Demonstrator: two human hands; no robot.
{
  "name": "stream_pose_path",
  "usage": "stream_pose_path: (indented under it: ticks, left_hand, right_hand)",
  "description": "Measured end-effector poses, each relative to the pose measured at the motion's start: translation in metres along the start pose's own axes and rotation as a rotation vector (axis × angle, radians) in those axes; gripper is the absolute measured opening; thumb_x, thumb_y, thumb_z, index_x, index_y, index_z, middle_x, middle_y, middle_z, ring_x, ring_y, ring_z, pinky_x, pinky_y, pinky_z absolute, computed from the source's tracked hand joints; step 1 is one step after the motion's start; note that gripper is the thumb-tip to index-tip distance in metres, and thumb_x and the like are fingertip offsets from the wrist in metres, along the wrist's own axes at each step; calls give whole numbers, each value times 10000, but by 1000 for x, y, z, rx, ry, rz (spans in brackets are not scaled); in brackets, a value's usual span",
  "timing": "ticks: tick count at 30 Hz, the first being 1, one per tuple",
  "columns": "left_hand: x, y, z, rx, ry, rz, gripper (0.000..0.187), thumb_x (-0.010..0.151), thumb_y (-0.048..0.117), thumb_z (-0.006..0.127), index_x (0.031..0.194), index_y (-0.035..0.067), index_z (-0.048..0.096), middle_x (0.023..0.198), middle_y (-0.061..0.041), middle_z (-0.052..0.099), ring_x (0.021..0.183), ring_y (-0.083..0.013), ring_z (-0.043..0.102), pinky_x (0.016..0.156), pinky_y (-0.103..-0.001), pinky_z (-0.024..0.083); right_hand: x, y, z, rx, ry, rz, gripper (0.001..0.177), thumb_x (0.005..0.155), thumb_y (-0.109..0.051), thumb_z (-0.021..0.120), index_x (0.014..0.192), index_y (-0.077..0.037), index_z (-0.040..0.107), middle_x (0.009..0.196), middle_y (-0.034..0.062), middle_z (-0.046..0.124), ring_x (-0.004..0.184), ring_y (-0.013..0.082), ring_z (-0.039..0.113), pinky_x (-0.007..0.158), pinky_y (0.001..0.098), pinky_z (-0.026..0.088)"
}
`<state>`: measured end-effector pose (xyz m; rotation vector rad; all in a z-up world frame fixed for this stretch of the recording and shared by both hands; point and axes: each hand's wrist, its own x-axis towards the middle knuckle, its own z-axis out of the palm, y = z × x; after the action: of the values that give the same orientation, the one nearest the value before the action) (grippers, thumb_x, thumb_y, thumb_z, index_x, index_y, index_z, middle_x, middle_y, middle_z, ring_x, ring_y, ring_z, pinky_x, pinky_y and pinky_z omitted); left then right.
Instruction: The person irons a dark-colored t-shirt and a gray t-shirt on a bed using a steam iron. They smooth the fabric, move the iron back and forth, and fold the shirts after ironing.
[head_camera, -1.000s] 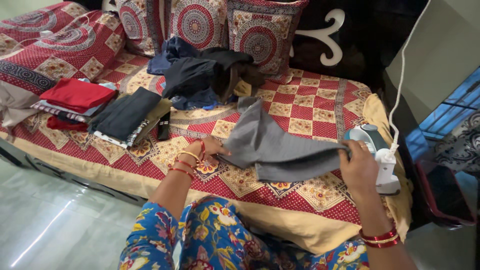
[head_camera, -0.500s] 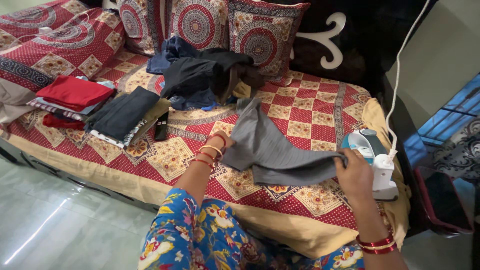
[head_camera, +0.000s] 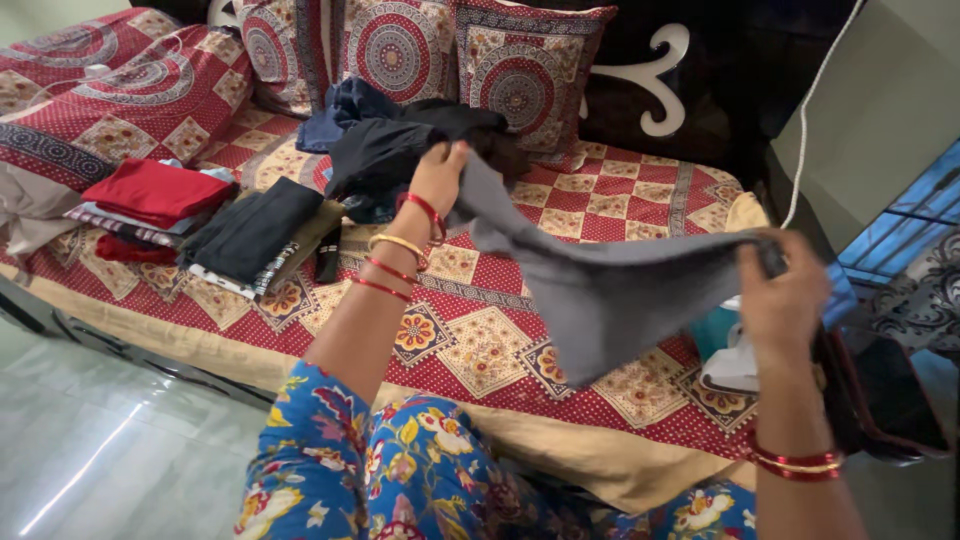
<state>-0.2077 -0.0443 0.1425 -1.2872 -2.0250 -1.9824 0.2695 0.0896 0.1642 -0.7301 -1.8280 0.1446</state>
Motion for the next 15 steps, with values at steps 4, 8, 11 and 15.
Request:
stream_pose_path:
  ticks: [4,8,11,15]
  left_hand:
    - [-1,66,-24,52,40,53,437,1030,374,571,1045,-56,649,977,-248,711,886,-322,651,841,-393,510]
    - [19,58,-30,-1,4,-45,415,1003,377,589,1042,-30,664,942,-220,725,862,-284,659,804,-384,516]
    - [62,8,-22,94,-73,-89,411,991,375,596,1047,-24,676,985,-237,719,916,-326,664,837,-407,515]
    - [133,-52,19,364,-111,28,432,1004,386,578,1074,-28,678,1095,-286,690,1048,-429,631,912,-463,498]
  right_hand:
    - [25,5,-22,-37,108,-78,152,1030,-69,793,1128,23,720,1055,190,729,976,294,701,940,414,540]
    - [43,10,-24,56,75,-84,173,1007,-60,733,1106,61,659,1055,167,723,888,257,717,779,359,547]
    - [55,14,0,118,-63,200,256,1036,-143,772,1144,44,635,983,135,665,626,238,652,487,335,494]
    - [86,27,59,391,-209,409,184,1045,-108,669,1193,-16,610,961,103,652,683,189,672,521,327,510]
